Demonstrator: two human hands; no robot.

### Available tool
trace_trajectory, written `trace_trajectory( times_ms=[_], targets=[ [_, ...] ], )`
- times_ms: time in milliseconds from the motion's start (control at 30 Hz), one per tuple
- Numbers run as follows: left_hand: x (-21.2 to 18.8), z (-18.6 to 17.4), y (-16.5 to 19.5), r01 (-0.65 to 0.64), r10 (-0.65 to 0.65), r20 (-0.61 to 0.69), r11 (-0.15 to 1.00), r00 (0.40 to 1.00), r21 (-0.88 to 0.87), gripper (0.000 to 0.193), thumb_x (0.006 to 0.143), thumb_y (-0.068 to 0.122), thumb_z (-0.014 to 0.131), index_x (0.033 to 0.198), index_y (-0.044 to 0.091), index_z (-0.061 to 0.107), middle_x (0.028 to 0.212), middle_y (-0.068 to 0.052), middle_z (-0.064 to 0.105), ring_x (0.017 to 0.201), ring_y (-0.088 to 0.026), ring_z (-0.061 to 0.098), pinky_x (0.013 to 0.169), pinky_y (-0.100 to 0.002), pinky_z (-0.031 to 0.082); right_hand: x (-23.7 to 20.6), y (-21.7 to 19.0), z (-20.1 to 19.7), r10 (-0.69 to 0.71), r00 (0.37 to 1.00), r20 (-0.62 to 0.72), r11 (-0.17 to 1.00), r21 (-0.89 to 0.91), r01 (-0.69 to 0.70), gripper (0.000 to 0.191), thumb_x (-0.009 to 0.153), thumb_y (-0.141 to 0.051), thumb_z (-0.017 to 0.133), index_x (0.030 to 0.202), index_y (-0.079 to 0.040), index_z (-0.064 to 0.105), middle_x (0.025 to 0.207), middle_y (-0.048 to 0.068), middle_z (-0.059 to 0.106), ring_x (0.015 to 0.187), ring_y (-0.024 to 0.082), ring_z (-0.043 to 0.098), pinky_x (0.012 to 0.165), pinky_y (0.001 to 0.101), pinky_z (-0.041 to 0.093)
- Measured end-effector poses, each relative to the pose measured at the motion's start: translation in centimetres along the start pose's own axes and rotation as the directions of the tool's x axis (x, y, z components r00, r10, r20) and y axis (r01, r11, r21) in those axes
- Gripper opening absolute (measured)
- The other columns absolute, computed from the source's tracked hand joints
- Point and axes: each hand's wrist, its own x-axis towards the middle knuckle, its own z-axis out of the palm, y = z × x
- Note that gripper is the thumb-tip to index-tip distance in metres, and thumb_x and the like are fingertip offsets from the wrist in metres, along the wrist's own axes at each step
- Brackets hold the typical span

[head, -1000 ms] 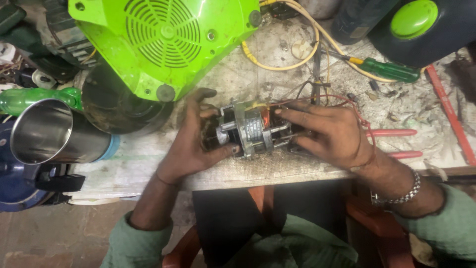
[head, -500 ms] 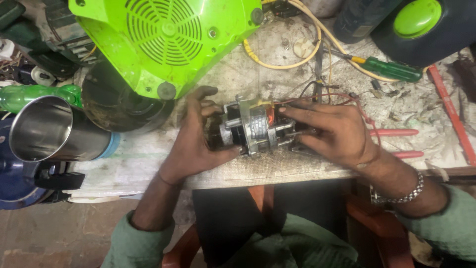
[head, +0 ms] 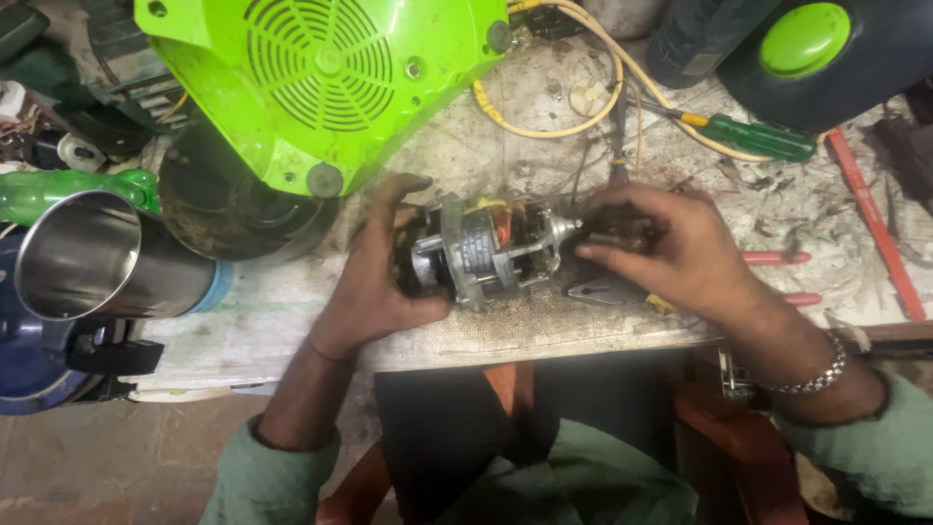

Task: The person works on an electric motor at a cluttered workbench, holding the motor housing and armature and fitting the armature into the housing by hand. They use a screwdriver on the motor, adjust copper windings and wires, and tap the assembly with a hammer before handling the reassembled motor.

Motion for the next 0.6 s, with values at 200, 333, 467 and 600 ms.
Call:
trace_trajectory(
  times_ms=[200, 333, 467, 600],
  targets=[
    [0.0, 0.0, 0.0, 0.008, -0.008, 0.01, 1.0, 1.0, 0.011, 0.102, 0.062, 0.017, 0.083, 0.151, 0.01, 0.034, 0.134, -0.02, 0.062, 0.122, -0.034, 0.07, 0.109, -0.044, 0.059, 0.4, -0.8, 0.0, -0.022, 1.0, -0.003, 0.996, -0.089, 0.021, 0.019, 0.094, -0.012, 0.073, 0.11, -0.002, 0.069, 0.093, 0.011, 0.077, 0.082, 0.016, 0.077, 0.07, 0.0274, 0.063],
    [0.1, 0.1, -0.1, 0.1, -0.097, 0.031, 0.99, 0.995, -0.101, 0.103, 0.06, 0.019, 0.083, 0.15, 0.011, 0.034, 0.132, -0.018, 0.065, 0.119, -0.032, 0.071, 0.105, -0.042, 0.062, 0.7, -1.7, -0.2, -0.004, 1.0, 0.021, 0.977, -0.215, 0.008, 0.023, 0.094, -0.021, 0.072, 0.108, -0.003, 0.07, 0.083, 0.01, 0.075, 0.068, 0.018, 0.074, 0.061, 0.0313, 0.056],
    [-0.1, 0.1, -0.4, 0.02, -0.02, 0.013, 0.999, 1.0, -0.036, 0.103, 0.063, 0.016, 0.084, 0.153, 0.01, 0.035, 0.134, -0.018, 0.065, 0.124, -0.031, 0.069, 0.11, -0.04, 0.056, 0.8, -1.5, -0.2, -0.011, 1.0, -0.012, 0.989, -0.151, 0.009, 0.032, 0.092, -0.028, 0.07, 0.107, 0.0, 0.066, 0.082, 0.01, 0.074, 0.065, 0.018, 0.072, 0.056, 0.0318, 0.053],
    [-0.2, -0.1, -0.2, 0.041, -0.041, 0.014, 0.999, 0.999, 0.028, 0.103, 0.06, 0.015, 0.083, 0.153, 0.01, 0.039, 0.133, -0.018, 0.064, 0.123, -0.03, 0.068, 0.11, -0.038, 0.055, 0.7, -0.9, 0.5, 0.081, 0.997, 0.016, 0.971, -0.225, -0.075, 0.02, 0.097, -0.024, 0.067, 0.103, -0.005, 0.069, 0.069, 0.009, 0.067, 0.054, 0.019, 0.065, 0.055, 0.0346, 0.05]
  ],
)
